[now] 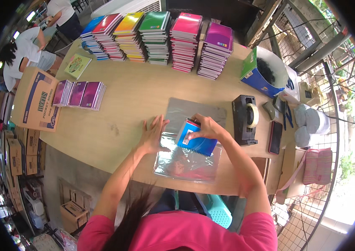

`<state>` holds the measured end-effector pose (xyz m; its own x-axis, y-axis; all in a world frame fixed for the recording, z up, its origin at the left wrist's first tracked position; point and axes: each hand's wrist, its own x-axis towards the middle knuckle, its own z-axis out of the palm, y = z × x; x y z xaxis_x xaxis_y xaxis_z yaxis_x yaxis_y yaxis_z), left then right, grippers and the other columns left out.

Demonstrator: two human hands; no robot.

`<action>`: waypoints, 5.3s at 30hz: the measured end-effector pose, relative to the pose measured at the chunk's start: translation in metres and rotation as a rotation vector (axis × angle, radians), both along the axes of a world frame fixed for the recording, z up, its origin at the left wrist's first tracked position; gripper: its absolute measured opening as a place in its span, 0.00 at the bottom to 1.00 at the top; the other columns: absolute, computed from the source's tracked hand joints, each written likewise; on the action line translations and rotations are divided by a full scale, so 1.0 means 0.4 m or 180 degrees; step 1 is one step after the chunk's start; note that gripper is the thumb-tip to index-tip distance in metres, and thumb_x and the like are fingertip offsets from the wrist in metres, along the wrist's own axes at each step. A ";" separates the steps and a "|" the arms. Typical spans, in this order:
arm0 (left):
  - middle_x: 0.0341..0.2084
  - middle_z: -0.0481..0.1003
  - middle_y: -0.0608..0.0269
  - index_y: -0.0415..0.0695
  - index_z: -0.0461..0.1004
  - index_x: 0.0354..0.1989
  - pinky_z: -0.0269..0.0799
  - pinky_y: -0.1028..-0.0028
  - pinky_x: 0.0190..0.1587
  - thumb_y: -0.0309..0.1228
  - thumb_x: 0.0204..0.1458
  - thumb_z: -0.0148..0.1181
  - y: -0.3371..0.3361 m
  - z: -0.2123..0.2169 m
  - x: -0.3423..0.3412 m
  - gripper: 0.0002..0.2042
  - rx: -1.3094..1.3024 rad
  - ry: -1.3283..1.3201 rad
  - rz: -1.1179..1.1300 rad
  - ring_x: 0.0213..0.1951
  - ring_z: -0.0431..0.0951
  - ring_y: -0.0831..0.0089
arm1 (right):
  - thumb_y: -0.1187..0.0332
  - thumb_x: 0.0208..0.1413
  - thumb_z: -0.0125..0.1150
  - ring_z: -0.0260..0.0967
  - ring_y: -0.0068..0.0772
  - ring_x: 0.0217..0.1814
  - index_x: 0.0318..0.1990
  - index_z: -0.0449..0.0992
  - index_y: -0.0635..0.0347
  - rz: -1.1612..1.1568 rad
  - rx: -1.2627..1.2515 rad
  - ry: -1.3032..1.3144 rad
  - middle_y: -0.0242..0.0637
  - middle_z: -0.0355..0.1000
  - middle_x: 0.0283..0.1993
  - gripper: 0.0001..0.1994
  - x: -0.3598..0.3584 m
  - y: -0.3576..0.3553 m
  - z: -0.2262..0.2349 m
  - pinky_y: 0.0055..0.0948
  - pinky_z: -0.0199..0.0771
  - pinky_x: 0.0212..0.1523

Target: The person assembles stacks of small colorful notebooks, places them inside a plastic sleeve, and seals the sleeve with adhesive tape.

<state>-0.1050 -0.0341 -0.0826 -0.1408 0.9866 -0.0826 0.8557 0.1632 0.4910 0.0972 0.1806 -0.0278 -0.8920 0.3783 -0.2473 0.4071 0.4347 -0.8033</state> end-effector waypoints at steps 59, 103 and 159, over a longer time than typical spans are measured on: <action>0.30 0.78 0.60 0.47 0.76 0.35 0.75 0.62 0.34 0.32 0.51 0.61 -0.122 0.030 0.224 0.06 0.0300 -0.0273 -0.1064 0.35 0.80 0.58 | 0.73 0.51 0.62 0.75 0.52 0.36 0.30 0.79 0.63 -0.0706 0.1064 0.0788 0.44 0.77 0.35 0.04 0.281 -0.378 -0.103 0.41 0.76 0.38; 0.46 0.76 0.55 0.46 0.76 0.49 0.70 0.64 0.56 0.40 0.49 0.69 -0.365 0.372 0.360 0.20 -0.1664 -0.2423 -0.1955 0.52 0.76 0.60 | 0.83 0.56 0.54 0.75 0.35 0.34 0.66 0.56 0.65 -0.4151 -0.4006 0.2729 0.39 0.70 0.36 0.30 0.528 -0.713 0.209 0.36 0.79 0.39; 0.33 0.79 0.50 0.52 0.60 0.64 0.75 0.60 0.43 0.31 0.46 0.66 -0.270 0.390 0.572 0.34 -0.0743 -0.0738 -0.3061 0.39 0.81 0.54 | 0.66 0.47 0.73 0.70 0.44 0.57 0.70 0.56 0.55 -0.2823 -0.1227 -0.0518 0.45 0.64 0.63 0.42 0.710 -0.887 0.373 0.39 0.71 0.56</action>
<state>0.1238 -0.1422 0.0734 0.7481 0.6288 -0.2121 0.5625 -0.4312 0.7055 0.3812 -0.1740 0.1214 -0.2673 0.7623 -0.5894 0.5778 -0.3627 -0.7311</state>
